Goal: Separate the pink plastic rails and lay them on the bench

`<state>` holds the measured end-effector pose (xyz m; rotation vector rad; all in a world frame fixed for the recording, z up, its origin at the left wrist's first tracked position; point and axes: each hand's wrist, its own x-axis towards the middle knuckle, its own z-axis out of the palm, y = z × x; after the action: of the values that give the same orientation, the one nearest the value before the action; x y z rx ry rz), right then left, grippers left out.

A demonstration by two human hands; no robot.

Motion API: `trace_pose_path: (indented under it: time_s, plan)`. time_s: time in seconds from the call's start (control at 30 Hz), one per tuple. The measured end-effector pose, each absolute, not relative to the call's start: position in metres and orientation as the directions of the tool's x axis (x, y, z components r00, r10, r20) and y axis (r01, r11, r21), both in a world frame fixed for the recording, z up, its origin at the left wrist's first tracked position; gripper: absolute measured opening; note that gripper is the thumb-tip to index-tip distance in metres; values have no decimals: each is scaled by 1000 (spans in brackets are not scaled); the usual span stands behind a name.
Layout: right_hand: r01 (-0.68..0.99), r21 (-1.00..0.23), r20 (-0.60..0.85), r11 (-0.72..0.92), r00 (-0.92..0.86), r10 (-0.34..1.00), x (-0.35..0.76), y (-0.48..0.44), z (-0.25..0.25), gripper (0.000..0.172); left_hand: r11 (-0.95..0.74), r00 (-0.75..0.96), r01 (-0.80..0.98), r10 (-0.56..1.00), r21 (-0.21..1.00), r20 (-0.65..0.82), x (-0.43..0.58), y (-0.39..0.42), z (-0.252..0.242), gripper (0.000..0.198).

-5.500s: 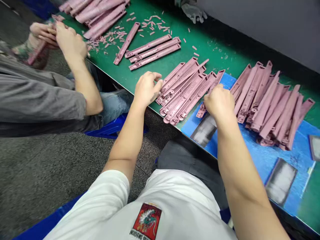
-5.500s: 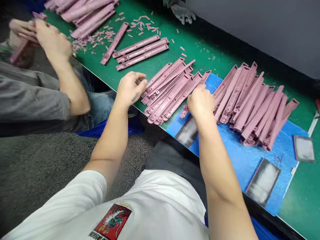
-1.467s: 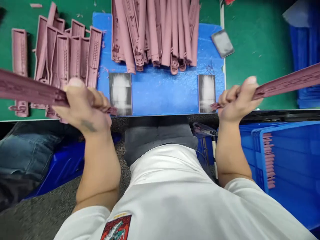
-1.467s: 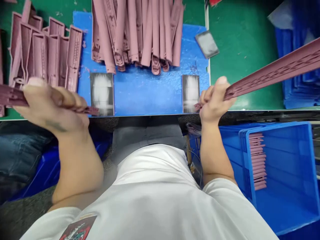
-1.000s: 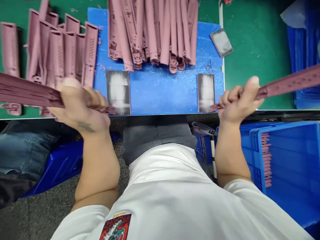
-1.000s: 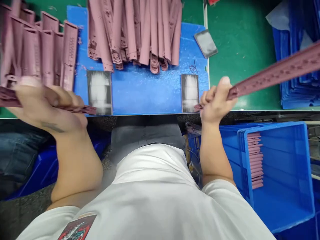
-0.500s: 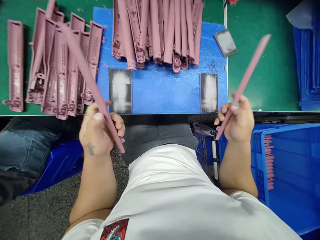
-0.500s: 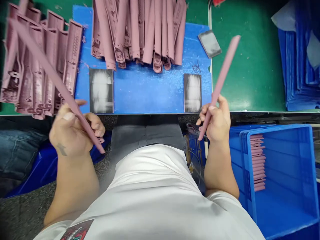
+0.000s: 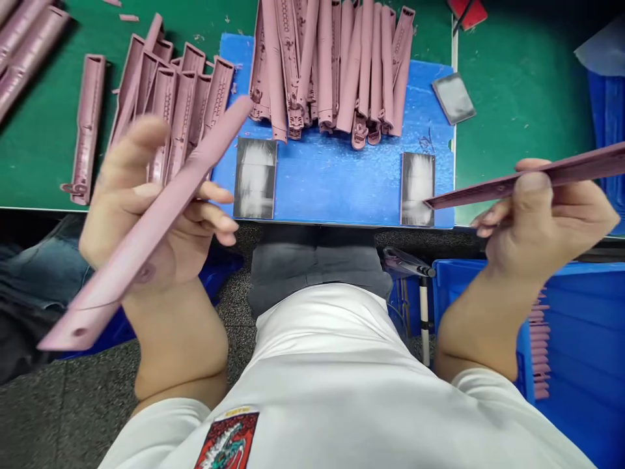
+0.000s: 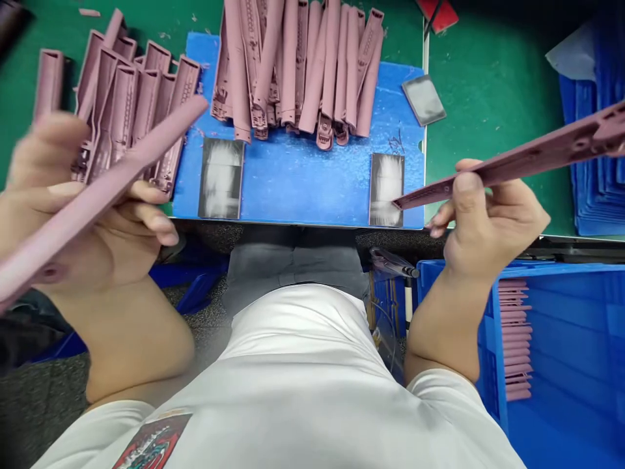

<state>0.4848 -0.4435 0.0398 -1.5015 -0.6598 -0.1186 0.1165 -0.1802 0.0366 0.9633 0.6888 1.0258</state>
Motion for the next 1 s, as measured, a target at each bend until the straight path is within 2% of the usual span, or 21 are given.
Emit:
trace_pose_path:
  time_s: [0.07,0.1,0.17,0.23,0.3,0.4,0.43,0.47,0.53,0.6,0.67,0.73,0.83,0.93,1.0]
  plan:
    - [599,-795,602,101,753,266,492,-437,33,30,181,403,-358,915,916,-24,117,-184,36,49]
    - [606,-786,613,118,744,264,496,-433,30,27,162,373,-358,927,920,-17,118,-187,35,53]
    - [487,-858,513,165,794,326,503,-423,25,18,115,332,-327,943,938,0,119,-192,35,54]
    - [308,-929,365,205,850,379,508,-409,21,18,21,316,-246,947,969,60,122,-194,33,45]
    - [183,-954,261,238,896,359,513,-391,18,29,-147,269,-157,945,977,186,128,-185,28,36]
    - [111,-957,196,269,928,316,517,-366,16,37,-454,187,-111,864,884,468,150,-148,16,22]
    - [101,-957,189,271,928,322,517,-360,16,37,-525,159,-119,828,843,538,161,-130,12,25]
    - [106,-955,197,277,925,326,515,-357,17,36,-560,129,-137,808,817,575,173,-113,7,38]
    - [137,-947,239,290,905,353,509,-357,20,40,-503,101,-201,843,841,528,194,-84,0,61]
    - [161,-941,276,297,873,402,499,-365,25,50,-370,128,-299,898,879,421,207,-72,-5,69]
    - [162,-943,280,290,859,429,488,-375,29,59,-284,180,-372,912,884,368,210,-78,-8,69]
    - [185,-940,291,287,876,386,480,-379,28,64,-274,202,-401,904,874,376,208,-94,-8,69]
    - [267,-920,350,288,889,293,477,-370,20,59,-332,116,-440,900,834,420,208,-110,-8,68]
    - [269,-919,356,290,882,310,486,-362,10,52,-388,30,-459,892,799,450,216,-106,-8,62]
    - [232,-933,317,277,892,321,495,-363,7,60,-361,53,-479,898,800,437,221,-101,-8,61]
